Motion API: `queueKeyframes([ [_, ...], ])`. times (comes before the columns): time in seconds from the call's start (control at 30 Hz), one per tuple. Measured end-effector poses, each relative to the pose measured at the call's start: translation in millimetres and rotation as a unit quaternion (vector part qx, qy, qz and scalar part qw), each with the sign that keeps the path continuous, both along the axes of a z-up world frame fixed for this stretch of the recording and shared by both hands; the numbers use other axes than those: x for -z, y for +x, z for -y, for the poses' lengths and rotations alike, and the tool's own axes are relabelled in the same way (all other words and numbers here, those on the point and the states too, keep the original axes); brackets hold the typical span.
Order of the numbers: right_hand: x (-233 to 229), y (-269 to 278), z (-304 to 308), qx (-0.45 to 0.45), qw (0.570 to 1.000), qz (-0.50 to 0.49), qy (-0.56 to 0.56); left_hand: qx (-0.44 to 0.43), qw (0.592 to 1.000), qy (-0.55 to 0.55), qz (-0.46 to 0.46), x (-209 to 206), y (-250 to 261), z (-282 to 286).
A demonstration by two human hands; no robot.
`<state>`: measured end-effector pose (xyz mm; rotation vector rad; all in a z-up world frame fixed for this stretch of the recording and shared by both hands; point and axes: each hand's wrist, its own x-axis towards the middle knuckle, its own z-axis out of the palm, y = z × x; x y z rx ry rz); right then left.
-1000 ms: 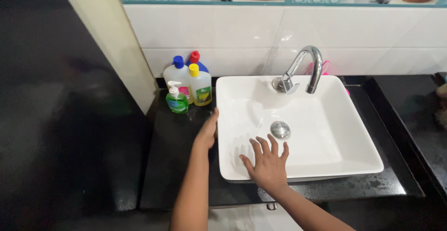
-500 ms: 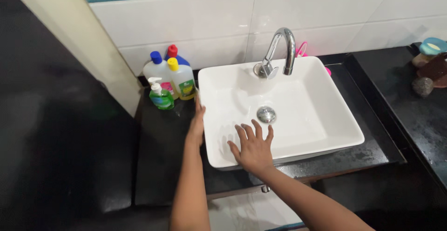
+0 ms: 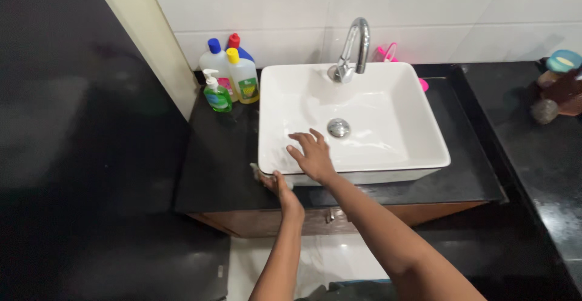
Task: The person cleans a white bathroom sink and the surrounding black countertop using a white cloth. They wipe the sink basin, faucet, and countertop, rinse the cloth under running water, and wring it out multiple times.
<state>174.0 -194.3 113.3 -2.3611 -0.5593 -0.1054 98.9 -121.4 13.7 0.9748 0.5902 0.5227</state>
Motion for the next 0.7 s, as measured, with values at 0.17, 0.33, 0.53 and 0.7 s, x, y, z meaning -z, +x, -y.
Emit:
queueKeyframes([
  [0.17, 10, 8, 60, -0.058, 0.957, -0.159, 0.235, -0.142, 0.971, -0.134, -0.137, -33, 48, 48],
  [0.33, -1, 27, 176, -0.066, 0.972, 0.021, 0.226, -0.107, 0.942, -0.267, -0.17, -43, 84, 164],
  [0.53, -26, 29, 324, 0.086, 0.96, -0.025, 0.263, 0.057, 0.879, -0.468, -0.077, -81, 91, 349],
  [0.7, -16, 29, 392, 0.102, 0.937, -0.102, 0.318, 0.074, 0.868, -0.482, -0.087, -80, 98, 391],
])
